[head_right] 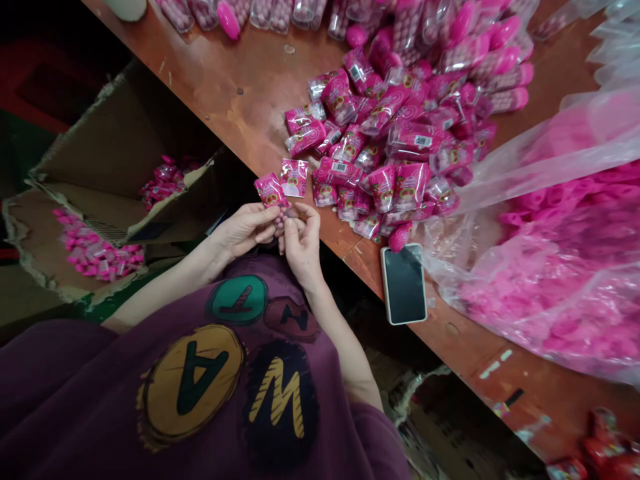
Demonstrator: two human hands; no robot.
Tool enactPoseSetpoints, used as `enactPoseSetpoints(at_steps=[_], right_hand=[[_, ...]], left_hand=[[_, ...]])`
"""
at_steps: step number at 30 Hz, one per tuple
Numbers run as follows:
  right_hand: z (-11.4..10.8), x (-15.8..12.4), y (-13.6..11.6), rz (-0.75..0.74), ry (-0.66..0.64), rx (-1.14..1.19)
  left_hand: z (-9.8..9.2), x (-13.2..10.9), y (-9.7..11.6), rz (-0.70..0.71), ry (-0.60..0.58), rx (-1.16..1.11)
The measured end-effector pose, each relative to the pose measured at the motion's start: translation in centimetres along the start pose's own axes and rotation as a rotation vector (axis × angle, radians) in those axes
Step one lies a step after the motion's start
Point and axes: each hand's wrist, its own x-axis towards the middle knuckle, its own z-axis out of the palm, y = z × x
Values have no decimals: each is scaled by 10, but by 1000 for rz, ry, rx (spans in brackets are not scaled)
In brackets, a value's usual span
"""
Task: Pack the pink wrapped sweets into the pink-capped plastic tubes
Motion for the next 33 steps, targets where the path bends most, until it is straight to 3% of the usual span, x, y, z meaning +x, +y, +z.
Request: enactPoseSetpoints(at_steps=[8, 17, 20, 26, 33], right_hand=[[-1, 1, 1, 34, -7, 19], [0, 1, 2, 32, -38, 29], [3, 0, 2, 31, -57, -25], [10, -3, 3, -13, -6, -187], [1, 6, 7, 80, -30, -38]], left_hand=[[5, -4, 8, -14, 104, 44], [3, -7, 3, -6, 119, 13], [1, -5, -1, -15, 119, 3], [5, -4, -10, -1, 253, -43], [3, -12, -12, 56, 69, 91]])
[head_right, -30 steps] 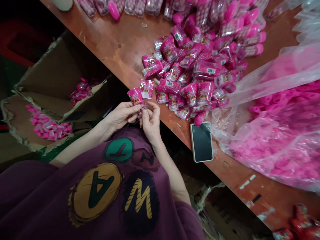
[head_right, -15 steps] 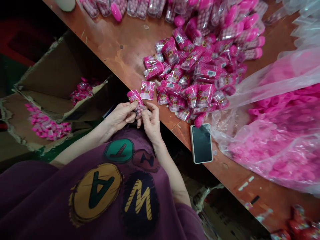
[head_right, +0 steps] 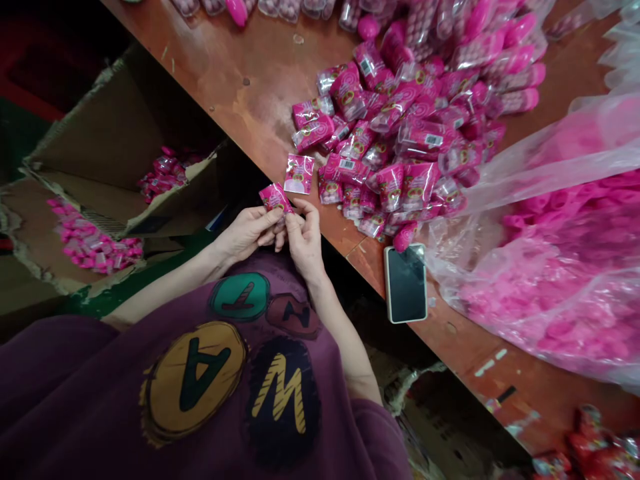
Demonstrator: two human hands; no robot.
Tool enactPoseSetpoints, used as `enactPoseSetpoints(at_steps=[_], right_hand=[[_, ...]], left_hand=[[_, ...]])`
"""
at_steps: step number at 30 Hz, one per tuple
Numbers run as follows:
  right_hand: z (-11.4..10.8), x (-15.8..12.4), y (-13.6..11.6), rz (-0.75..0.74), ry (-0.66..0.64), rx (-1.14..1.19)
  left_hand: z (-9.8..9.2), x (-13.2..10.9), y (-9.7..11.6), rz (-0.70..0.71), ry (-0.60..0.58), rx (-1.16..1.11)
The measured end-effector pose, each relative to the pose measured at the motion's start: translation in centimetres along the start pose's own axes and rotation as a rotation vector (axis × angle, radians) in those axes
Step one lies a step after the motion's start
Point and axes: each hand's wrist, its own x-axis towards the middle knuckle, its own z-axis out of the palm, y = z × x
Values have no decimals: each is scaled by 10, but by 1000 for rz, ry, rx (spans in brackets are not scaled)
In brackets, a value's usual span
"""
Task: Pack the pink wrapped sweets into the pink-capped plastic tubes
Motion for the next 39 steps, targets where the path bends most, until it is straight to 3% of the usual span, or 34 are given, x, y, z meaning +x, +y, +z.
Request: enactPoseSetpoints(at_steps=[6, 10, 13, 17, 20, 21, 23, 25, 27, 32, 35, 39], right_hand=[[-7, 3, 4, 153, -138, 227], [-7, 4, -6, 184, -146, 166], [-18, 11, -37, 24, -58, -86], [-48, 30, -96, -354, 229, -578], [-54, 37, -119, -452, 420, -1021], [-49, 37, -118, -425, 422, -1170], [-33, 35, -102, -319, 289, -1423], [-14, 32, -75, -230, 83, -1575], [-1, 29, -45, -213, 16, -1659], [-6, 27, -5, -431, 74, -1705], [-15, 30, -3, -554, 79, -1626], [-22, 37, -7, -609, 156, -1310]], left_hand=[[-7, 3, 3, 53, -88, 203], [-7, 2, 6, 50, -151, 341], [-5, 3, 6, 51, -101, 305], [-9, 11, 6, 43, 167, 278], [-15, 22, 8, 33, 276, 229], [-15, 25, 8, 30, 287, 210], [-15, 31, 10, 30, 306, 187], [-13, 36, 11, 34, 330, 179], [-11, 40, 12, 37, 350, 180], [-11, 45, 12, 6, 324, 153], [-12, 45, 10, -6, 313, 101], [-11, 46, 9, -6, 311, 45]])
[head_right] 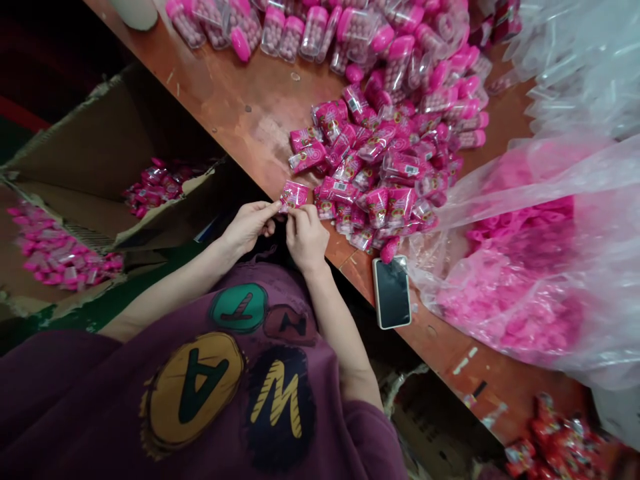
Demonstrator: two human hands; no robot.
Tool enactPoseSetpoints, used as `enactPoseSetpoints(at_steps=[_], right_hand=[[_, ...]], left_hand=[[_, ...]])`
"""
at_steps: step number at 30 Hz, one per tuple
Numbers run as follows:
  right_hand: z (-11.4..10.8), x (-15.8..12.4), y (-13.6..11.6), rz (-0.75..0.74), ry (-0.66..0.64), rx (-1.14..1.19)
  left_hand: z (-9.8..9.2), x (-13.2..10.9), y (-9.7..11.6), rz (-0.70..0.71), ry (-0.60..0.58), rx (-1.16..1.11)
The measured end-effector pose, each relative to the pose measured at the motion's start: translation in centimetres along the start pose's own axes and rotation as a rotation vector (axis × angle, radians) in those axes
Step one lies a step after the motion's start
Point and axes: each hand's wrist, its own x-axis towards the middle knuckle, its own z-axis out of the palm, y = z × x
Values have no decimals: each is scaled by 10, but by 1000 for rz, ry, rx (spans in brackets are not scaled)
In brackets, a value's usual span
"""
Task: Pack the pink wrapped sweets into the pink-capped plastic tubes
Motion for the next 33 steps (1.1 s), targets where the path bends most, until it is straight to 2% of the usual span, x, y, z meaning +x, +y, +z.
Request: enactPoseSetpoints(at_steps=[5, 8, 10, 13, 15, 16, 18, 20, 22, 24, 28, 33], right_hand=[[-8, 4, 4, 101, 114, 309], [-14, 7, 4, 174, 157, 352], [-15, 9, 6, 119, 150, 339], [-14, 9, 10, -44, 51, 281], [-14, 9, 11, -98, -6, 250], [-14, 9, 11, -96, -12, 256], [-16, 12, 7, -25, 27, 339], [-20, 19, 1, 132, 67, 517], [-23, 30, -6, 305, 64, 716], [-25, 44, -12, 406, 30, 880], [-19, 71, -17, 422, 18, 1004], [-1, 99, -14, 335, -31, 847]], left_hand=[[5, 1, 3, 33, 64, 83], [5, -4, 7, 134, 131, 183], [6, -8, 11, 193, 149, 190], [10, -10, 19, 165, 8, 117], [13, -9, 26, 133, -93, 51], [15, -8, 29, 138, -106, 24], [18, -7, 35, 182, -76, 1], [21, -8, 41, 222, -55, 4], [23, -8, 45, 221, -82, -30], [26, -7, 49, 207, -84, -92], [31, 7, 58, 152, 48, -163], [29, 26, 71, 108, 111, -244]])
